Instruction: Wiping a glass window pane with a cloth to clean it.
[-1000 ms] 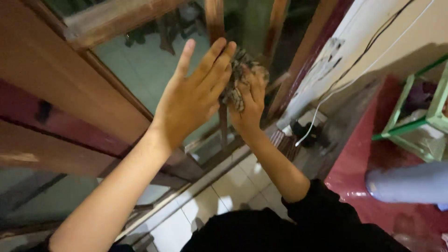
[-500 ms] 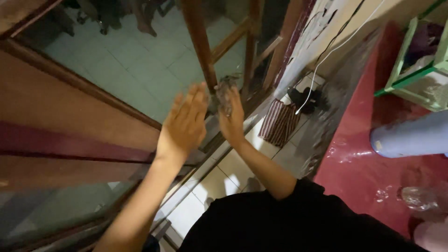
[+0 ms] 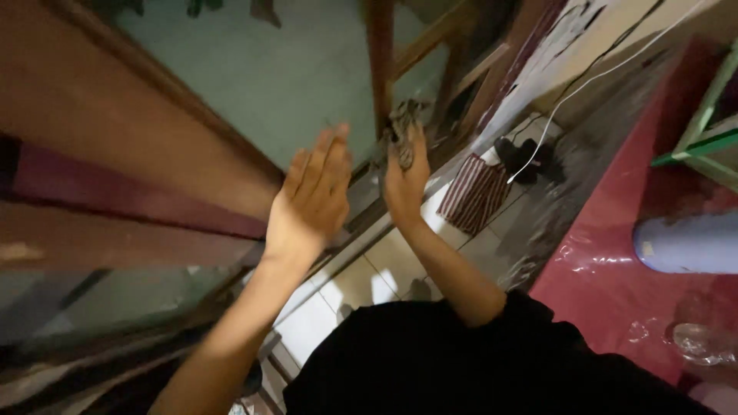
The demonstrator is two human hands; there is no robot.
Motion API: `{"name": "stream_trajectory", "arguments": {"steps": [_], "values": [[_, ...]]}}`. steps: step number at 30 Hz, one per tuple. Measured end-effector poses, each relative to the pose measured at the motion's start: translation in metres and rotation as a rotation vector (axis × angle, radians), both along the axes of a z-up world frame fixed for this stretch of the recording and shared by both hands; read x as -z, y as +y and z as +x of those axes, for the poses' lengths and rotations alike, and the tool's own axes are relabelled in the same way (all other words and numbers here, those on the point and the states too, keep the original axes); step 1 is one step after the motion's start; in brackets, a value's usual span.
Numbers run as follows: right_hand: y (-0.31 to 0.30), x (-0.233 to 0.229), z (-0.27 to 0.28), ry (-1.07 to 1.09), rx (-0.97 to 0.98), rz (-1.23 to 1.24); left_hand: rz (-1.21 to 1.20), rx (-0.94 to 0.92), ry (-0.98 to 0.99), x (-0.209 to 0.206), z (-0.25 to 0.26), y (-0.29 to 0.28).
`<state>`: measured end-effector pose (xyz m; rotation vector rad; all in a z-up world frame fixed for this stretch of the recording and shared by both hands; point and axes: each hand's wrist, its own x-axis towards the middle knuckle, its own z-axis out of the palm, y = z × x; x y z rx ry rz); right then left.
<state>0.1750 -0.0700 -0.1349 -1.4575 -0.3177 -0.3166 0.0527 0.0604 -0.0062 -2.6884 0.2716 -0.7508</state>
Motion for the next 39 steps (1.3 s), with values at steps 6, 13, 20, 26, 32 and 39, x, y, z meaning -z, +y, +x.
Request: {"name": "stream_trajectory", "arguments": {"steps": [6,13,20,26,32,39], "values": [[0.011,-0.043,-0.021,-0.219,0.170,-0.152,0.004,-0.011,-0.013,-0.018,-0.008,-0.005],[0.035,0.032,-0.073,-0.254,0.003,-0.361,-0.157,0.036,0.022,-0.002,-0.038,0.008],[0.044,-0.014,-0.099,-0.068,-0.051,-0.174,-0.078,0.023,0.058,0.014,-0.057,0.022],[0.057,0.016,-0.137,-0.186,-0.071,-0.364,-0.165,0.111,-0.047,0.033,-0.091,0.041],[0.076,-0.016,-0.138,-0.024,0.101,-0.287,-0.097,0.050,-0.027,0.074,-0.136,0.079],[0.101,-0.004,-0.200,-0.200,0.084,-0.334,-0.059,-0.137,-0.150,0.090,-0.189,0.119]]}}
